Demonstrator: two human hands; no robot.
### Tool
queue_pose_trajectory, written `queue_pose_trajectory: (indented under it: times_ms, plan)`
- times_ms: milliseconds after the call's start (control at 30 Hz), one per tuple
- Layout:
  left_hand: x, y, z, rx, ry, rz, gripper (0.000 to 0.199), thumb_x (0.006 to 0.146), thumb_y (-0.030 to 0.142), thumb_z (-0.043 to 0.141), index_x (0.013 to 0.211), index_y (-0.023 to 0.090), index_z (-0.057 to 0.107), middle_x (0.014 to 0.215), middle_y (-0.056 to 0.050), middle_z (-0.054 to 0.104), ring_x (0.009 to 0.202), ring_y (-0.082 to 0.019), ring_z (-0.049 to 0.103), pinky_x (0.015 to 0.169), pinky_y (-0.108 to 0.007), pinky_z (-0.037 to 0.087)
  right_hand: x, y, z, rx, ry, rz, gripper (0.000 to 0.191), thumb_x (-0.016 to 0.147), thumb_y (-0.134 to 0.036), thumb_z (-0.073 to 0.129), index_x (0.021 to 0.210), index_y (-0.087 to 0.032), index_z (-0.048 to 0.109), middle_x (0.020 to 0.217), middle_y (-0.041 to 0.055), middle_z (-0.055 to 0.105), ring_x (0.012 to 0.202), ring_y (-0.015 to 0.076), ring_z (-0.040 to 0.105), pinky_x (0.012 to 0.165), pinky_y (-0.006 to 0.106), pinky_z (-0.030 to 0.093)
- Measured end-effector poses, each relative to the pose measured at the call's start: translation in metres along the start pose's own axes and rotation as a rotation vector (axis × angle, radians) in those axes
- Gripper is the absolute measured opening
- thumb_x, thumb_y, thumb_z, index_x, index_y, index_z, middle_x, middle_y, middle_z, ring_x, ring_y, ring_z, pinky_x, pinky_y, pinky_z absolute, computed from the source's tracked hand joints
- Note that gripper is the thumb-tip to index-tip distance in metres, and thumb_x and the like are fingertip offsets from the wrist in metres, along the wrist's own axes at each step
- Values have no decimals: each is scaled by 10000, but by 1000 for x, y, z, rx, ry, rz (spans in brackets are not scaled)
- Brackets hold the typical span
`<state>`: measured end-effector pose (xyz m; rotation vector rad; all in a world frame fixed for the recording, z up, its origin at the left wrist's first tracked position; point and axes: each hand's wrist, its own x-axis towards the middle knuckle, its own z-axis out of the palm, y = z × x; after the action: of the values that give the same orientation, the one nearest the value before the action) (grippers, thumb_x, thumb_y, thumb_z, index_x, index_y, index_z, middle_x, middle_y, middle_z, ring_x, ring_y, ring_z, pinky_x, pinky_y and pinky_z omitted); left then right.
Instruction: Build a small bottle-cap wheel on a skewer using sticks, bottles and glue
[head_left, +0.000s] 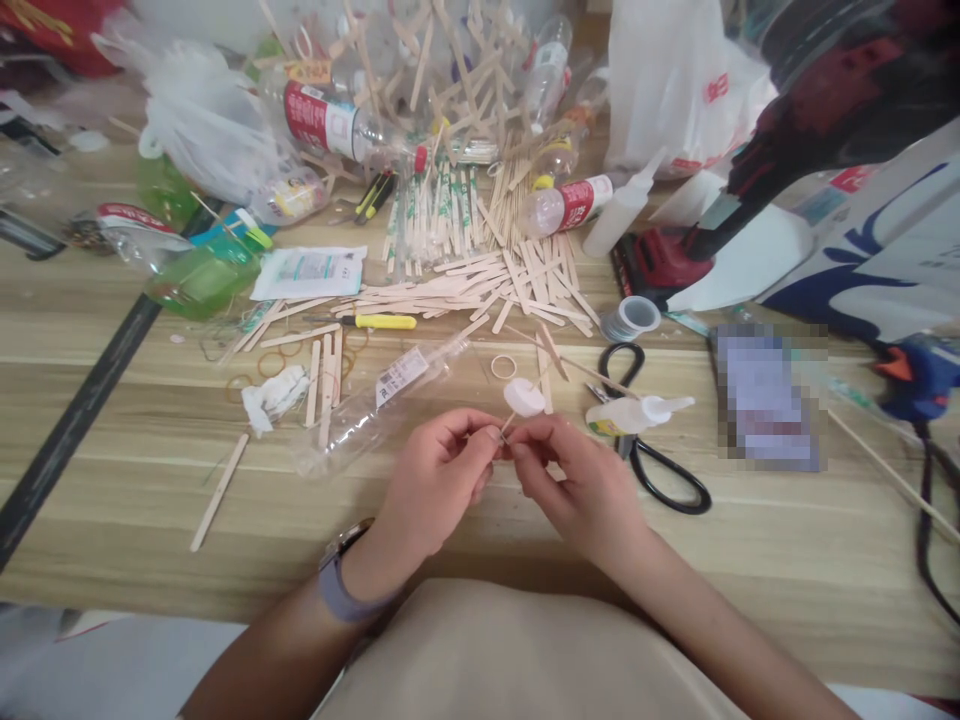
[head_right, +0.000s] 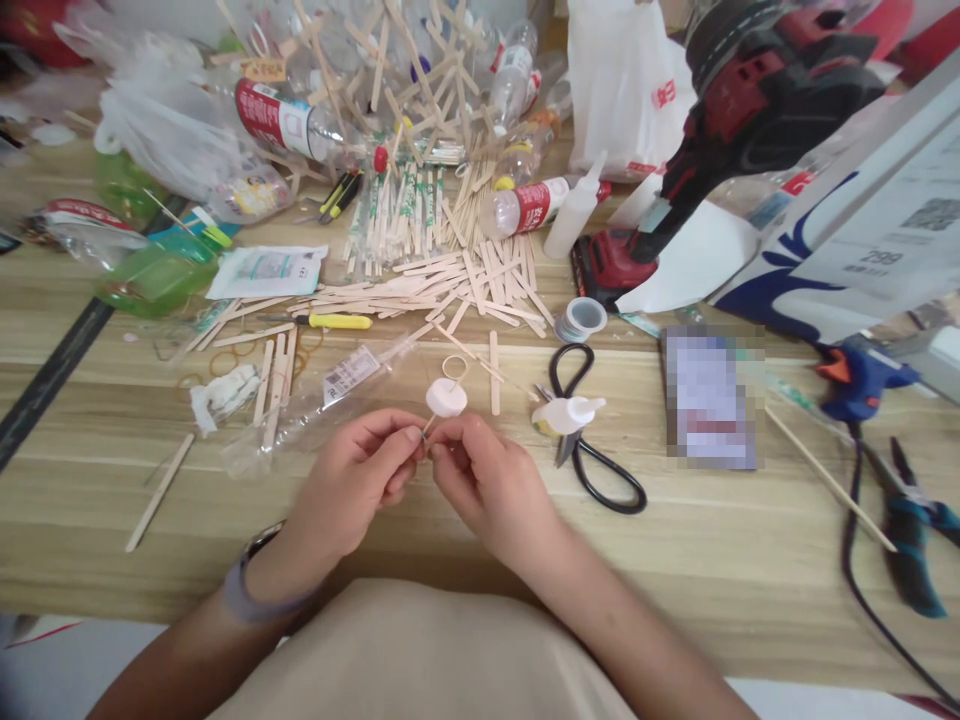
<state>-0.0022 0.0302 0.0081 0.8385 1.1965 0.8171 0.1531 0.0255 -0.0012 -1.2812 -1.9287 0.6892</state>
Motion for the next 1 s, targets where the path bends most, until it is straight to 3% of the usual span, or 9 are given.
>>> queue_pose_trajectory:
  times_ms: [200,367,600,800,1000]
  plan:
    - [0,4,3,-81,55,9,76,810,223,576,850,166,606,558,66,544,392,-22,383,350,-127,251,4,-6,1,232,-97,287,101,909,-237,484,831,-211,542,604,-49,624,423,76,586,434,176,432]
    - [3,8,5,-173,35,-46,129,757,223,605,746,196,480,534,81,572,327,-24,389,300,-127,232,7,-9,0,375,-148,404,150,905,-285,491,785,-206,531,561,-56,593,385,71,552,392,170,412]
    - [4,11,2,-252,-70,-171,193,712,274,656,710,189,483,547,62,582,346,-24,408,318,-132,242,8,-7,1,366,-106,363,182,906,-292,500,768,-193,563,566,-47,577,373,60,499,375,169,385]
    - [2,10,4,-242,-88,-150,179,701,291,669,764,165,558,568,55,577,353,-27,405,318,-152,244,7,-7,4,430,12,426,162,869,-341,558,825,-192,603,585,-33,603,352,69,479,336,184,367]
    - [1,6,5,-243,-76,-139,178,733,288,674,800,152,580,577,46,586,376,-37,430,332,-157,293,6,-6,4,248,61,380,160,862,-330,577,785,-192,602,524,-38,557,411,104,512,402,221,397]
